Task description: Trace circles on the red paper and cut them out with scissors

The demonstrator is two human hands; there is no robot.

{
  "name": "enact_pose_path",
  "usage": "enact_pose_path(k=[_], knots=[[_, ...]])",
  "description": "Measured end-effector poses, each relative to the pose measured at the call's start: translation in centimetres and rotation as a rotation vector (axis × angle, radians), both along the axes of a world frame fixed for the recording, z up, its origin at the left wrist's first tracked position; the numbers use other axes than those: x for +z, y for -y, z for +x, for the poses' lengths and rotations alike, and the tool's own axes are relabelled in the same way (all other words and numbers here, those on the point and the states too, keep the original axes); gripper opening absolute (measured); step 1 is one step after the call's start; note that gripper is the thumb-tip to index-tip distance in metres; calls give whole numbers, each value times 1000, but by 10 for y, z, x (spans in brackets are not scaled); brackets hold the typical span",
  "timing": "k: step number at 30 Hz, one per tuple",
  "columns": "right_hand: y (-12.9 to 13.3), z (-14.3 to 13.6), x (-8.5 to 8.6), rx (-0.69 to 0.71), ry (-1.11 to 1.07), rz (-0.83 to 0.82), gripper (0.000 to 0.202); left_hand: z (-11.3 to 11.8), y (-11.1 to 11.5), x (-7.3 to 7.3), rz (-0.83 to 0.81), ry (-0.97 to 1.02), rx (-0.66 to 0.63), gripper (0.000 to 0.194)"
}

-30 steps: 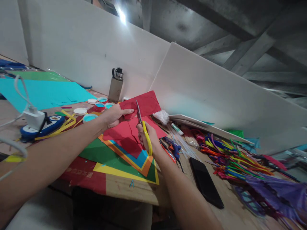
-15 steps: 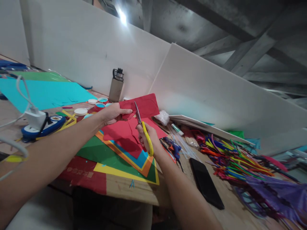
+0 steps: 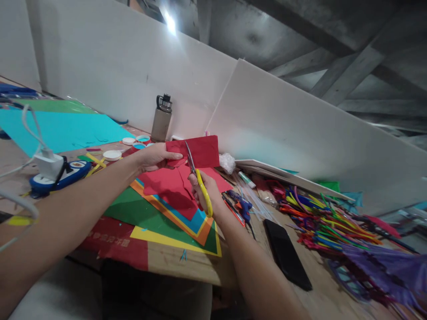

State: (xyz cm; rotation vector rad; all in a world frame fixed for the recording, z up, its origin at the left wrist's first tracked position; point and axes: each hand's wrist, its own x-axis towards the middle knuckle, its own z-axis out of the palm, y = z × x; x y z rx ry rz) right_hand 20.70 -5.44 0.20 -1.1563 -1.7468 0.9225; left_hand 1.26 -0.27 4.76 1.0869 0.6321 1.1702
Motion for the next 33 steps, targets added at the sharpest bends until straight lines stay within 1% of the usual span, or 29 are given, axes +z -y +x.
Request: enact_pose_path(k=[3, 5, 7, 11, 14, 19, 21, 23, 26, 31, 33], knots=[[2, -1, 3, 4, -4, -17, 43, -6, -3, 1, -8, -103, -137, 17], [2, -2, 4, 8, -7, -27, 42, -8, -6, 1, -9, -128, -150, 16], [3, -2, 4, 14, -12, -34, 43, -9, -8, 0, -23, -136, -133, 14], [2, -2, 1, 10, -9, -53, 45, -5, -10, -3, -60, -103, -30, 9], [1, -3, -2, 3, 16, -57, 47, -3, -9, -4, -61, -99, -45, 8], [0, -3, -6, -5, 15, -28, 45, -3, -10, -4, -99, -134, -66, 16], [1, -4, -5, -3, -14, -55, 46, -2, -11, -4, -76, -128, -53, 14], [2, -4, -3, -5, -76, -98, 47, -1, -12, -4, -70, -122, -3, 10], [4, -5, -1, -9, -164, -111, 50, 2, -10, -2, -99, -119, 64, 23], [5, -5, -1, -6, -222, -111, 50, 8, -4, 0, -120, -91, 36, 39], [5, -6, -1, -4, -231, -128, 51, 9, -3, -1, -123, -70, 11, 49]])
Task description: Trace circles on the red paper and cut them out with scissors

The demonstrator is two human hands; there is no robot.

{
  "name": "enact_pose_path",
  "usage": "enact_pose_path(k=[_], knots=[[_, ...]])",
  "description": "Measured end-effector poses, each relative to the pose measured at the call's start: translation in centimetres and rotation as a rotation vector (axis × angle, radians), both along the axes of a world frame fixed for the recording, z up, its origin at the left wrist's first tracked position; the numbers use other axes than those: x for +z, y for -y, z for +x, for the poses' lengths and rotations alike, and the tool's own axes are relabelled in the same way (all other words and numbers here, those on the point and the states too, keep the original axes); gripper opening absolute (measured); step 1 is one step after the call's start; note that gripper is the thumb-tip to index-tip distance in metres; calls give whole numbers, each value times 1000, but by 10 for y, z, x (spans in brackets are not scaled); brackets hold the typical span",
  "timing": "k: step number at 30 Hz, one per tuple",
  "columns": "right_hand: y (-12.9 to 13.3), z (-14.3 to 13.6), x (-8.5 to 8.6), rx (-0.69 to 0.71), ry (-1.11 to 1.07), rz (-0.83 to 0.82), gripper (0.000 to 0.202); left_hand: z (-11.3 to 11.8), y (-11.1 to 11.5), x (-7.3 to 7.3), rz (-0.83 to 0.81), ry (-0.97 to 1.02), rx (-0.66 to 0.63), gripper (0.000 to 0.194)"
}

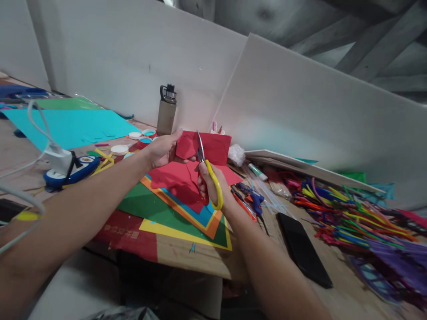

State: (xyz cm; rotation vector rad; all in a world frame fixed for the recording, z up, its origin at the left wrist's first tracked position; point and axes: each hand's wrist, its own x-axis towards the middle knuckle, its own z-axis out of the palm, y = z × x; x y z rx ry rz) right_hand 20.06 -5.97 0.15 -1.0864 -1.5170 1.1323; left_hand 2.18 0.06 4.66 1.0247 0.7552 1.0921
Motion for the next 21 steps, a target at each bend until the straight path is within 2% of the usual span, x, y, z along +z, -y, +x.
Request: enact_pose_path(k=[4, 8, 17, 21], knots=[[1, -3, 0, -4, -44, -27, 52, 0, -5, -5, -2, 66, -54, 69], [0, -4, -2, 24, -80, -36, 52, 0, -7, -8, -6, 140, -85, 78], [-2, -4, -9, 18, -74, -4, 52, 0, -7, -11, -5, 197, -67, 75], [-1, -5, -8, 9, -61, -24, 51, 0, -5, -12, 56, 105, -100, 63]])
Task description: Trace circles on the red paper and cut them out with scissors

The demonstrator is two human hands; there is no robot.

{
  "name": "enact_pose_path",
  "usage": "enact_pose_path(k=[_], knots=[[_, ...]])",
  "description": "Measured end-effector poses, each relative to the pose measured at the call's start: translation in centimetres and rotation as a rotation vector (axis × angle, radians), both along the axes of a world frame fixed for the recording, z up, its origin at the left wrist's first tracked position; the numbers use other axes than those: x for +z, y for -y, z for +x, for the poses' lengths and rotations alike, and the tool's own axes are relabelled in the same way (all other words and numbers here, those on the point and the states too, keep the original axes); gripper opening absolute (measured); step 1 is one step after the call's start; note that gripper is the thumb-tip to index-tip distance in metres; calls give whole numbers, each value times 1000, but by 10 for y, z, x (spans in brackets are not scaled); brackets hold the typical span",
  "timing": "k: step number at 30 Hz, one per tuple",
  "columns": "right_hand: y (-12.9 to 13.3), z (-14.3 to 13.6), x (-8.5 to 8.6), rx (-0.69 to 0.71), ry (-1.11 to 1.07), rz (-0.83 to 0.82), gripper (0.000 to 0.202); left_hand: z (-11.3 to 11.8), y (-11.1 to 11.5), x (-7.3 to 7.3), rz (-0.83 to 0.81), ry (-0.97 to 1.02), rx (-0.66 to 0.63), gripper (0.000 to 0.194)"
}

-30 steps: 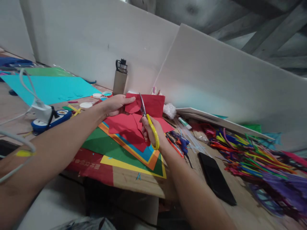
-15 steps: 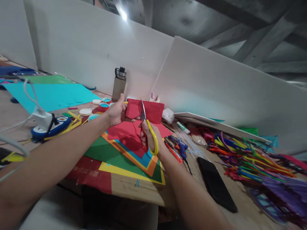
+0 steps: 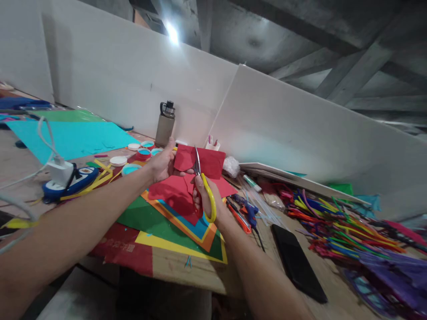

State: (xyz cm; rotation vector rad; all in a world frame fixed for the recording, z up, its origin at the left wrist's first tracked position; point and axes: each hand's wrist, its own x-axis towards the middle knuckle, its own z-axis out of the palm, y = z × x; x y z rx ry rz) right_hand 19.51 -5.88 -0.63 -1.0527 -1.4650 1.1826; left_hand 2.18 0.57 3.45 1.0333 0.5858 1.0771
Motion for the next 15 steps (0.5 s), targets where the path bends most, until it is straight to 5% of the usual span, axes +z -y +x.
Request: enact_pose_path(k=[5, 15], knots=[[3, -3, 4, -10, 12, -13, 52, 3, 4, -1, 99, -109, 66, 14], [0, -2, 4, -1, 64, -145, 54, -2, -4, -9, 6, -225, 93, 8]])
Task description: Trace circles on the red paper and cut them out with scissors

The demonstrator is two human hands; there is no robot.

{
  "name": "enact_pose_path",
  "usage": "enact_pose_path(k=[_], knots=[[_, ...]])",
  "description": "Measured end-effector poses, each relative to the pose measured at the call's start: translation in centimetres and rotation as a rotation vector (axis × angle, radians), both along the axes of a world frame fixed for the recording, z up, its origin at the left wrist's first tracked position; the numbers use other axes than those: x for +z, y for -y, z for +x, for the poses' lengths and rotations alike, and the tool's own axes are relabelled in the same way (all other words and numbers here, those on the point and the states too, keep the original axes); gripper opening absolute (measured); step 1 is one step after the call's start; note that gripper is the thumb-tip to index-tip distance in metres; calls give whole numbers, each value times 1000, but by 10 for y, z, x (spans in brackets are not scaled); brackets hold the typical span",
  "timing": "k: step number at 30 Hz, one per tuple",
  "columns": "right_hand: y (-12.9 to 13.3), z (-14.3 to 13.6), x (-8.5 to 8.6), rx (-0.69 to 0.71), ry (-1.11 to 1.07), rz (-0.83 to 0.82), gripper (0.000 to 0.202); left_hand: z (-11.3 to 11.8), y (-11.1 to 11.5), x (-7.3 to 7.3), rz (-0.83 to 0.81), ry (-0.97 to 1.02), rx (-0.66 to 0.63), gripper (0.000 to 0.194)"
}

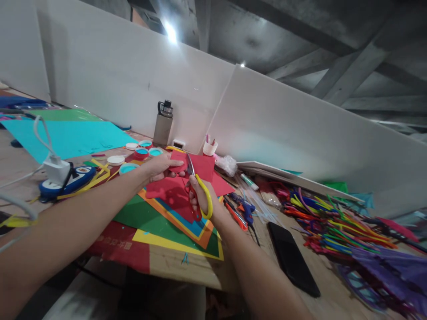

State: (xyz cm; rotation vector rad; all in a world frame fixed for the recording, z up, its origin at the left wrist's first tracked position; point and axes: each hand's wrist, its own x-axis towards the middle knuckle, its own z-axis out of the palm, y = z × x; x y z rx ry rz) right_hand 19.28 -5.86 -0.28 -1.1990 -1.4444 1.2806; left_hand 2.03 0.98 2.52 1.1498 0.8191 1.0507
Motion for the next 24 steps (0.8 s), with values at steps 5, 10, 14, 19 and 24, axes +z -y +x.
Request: enact_pose_path(k=[5, 10, 14, 19, 24], knots=[[-4, 0, -2, 5, 37, -65, 54, -5, -6, -6, -54, -83, 38, 14], [-5, 0, -1, -2, 36, -74, 54, -6, -7, -6, -32, -102, 51, 18], [-4, 0, -1, -5, 47, -55, 52, -7, -7, -4, -27, -119, 39, 17], [-6, 1, -3, -23, 39, -25, 51, -8, -5, -1, -48, -86, 61, 12], [-14, 1, -8, -57, -22, 94, 55, 0, 2, 3, 24, 134, 140, 7]])
